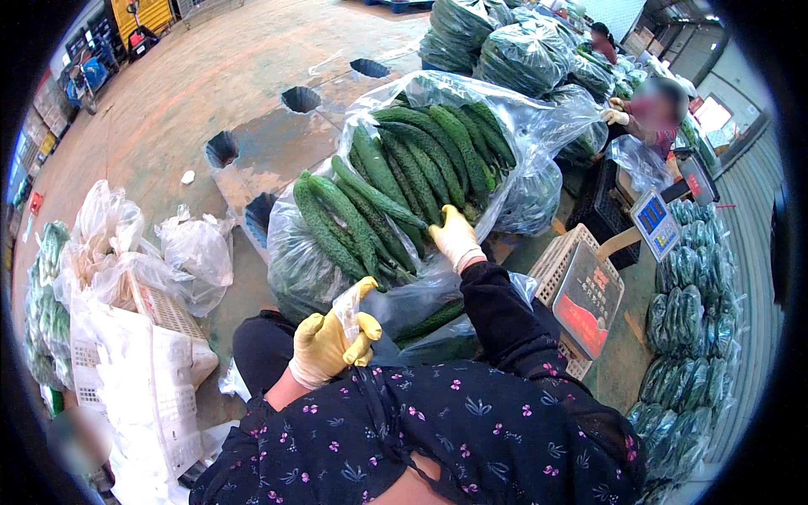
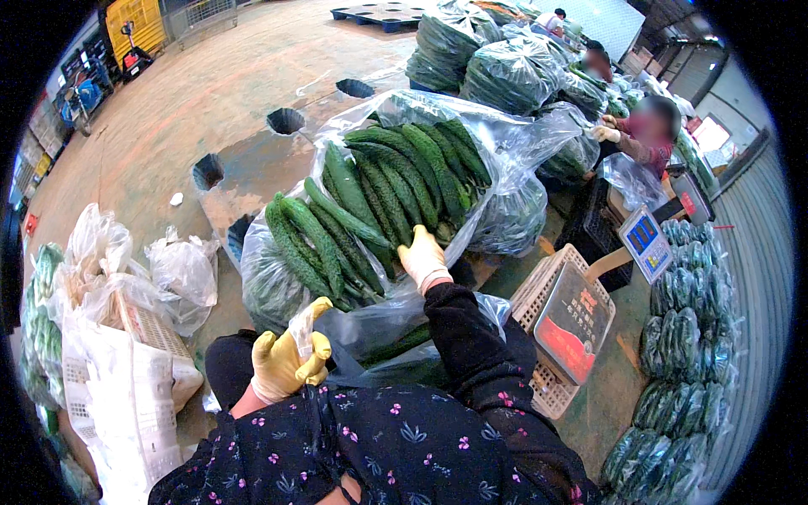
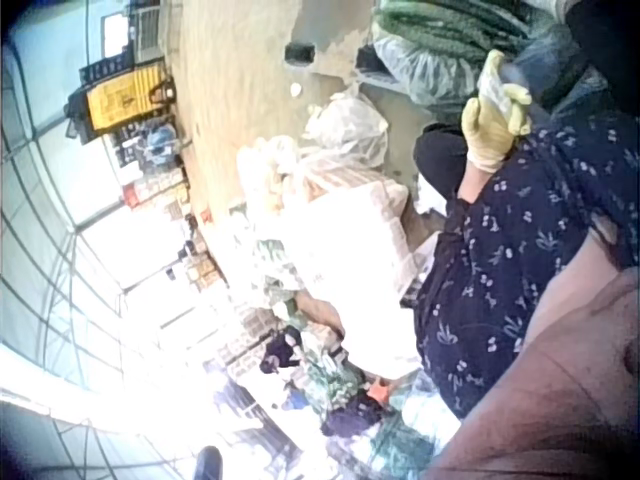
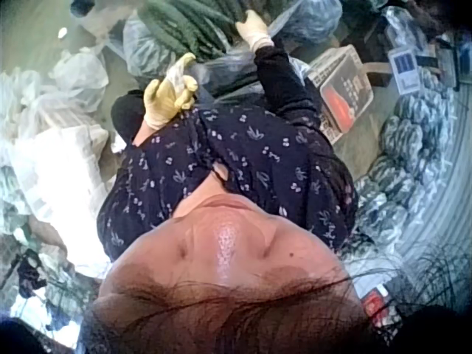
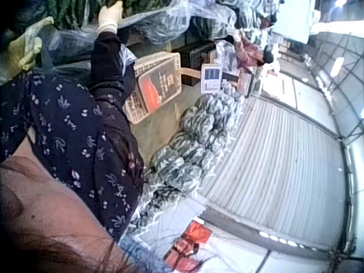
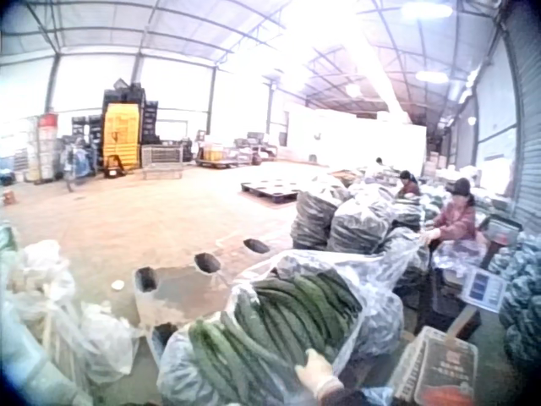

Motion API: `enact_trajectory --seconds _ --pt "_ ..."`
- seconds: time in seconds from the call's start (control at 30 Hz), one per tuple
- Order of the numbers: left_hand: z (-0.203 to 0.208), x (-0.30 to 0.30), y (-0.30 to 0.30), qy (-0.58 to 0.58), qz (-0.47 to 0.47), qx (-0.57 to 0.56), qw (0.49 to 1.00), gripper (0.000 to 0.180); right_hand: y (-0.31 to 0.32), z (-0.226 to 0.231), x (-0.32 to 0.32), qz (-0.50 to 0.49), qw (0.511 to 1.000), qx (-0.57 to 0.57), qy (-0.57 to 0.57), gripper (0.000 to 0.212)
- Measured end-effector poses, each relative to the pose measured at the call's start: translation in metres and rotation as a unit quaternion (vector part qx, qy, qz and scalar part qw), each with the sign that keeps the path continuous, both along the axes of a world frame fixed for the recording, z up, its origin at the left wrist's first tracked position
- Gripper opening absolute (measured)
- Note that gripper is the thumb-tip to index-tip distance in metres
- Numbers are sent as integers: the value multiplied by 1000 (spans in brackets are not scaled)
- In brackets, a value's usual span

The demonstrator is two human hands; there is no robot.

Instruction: The person sorts cucumbers by hand, weighing them on a digital scale and packing them into plastic bags. They move cucumbers from a large bulk bag into smaller individual bags, ensuring the weight is correct before tying the bags shut.

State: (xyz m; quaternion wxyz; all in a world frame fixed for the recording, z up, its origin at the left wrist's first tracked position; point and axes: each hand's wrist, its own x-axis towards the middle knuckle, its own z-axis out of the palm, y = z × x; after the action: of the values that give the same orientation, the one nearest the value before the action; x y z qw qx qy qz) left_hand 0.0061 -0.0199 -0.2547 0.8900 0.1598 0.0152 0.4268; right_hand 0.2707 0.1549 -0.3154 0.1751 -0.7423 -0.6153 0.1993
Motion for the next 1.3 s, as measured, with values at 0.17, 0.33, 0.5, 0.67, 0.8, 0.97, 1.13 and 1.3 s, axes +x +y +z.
enact_trajectory --seconds 0.17,0.33,0.5,0.67,0.8,0.97,1.13,1.3 --pt "5 10 1 4 -28 19 999 95 13 -50 29 -11 993 -16 112 53" --pt "5 5 -4 14 -16 18 1000 95 -1 3 39 12 790 -174 588 32" --pt "8 6 -6 15 -8 24 1000 94 -48 27 37 67 638 -251 725 41" --pt "7 7 -8 24 -1 34 999 92 -89 21 37 106 535 -281 790 44" --pt "16 12 -10 85 16 47 995 93 -112 28 41 155 580 -237 764 45" --pt "14 13 -14 47 22 34 998 89 -133 46 42 221 614 -181 736 54" --pt "22 11 -18 105 28 33 994 92 -146 70 34 270 659 -123 691 62" --pt "22 18 -17 84 21 31 996 86 -159 90 49 254 726 5 639 47"
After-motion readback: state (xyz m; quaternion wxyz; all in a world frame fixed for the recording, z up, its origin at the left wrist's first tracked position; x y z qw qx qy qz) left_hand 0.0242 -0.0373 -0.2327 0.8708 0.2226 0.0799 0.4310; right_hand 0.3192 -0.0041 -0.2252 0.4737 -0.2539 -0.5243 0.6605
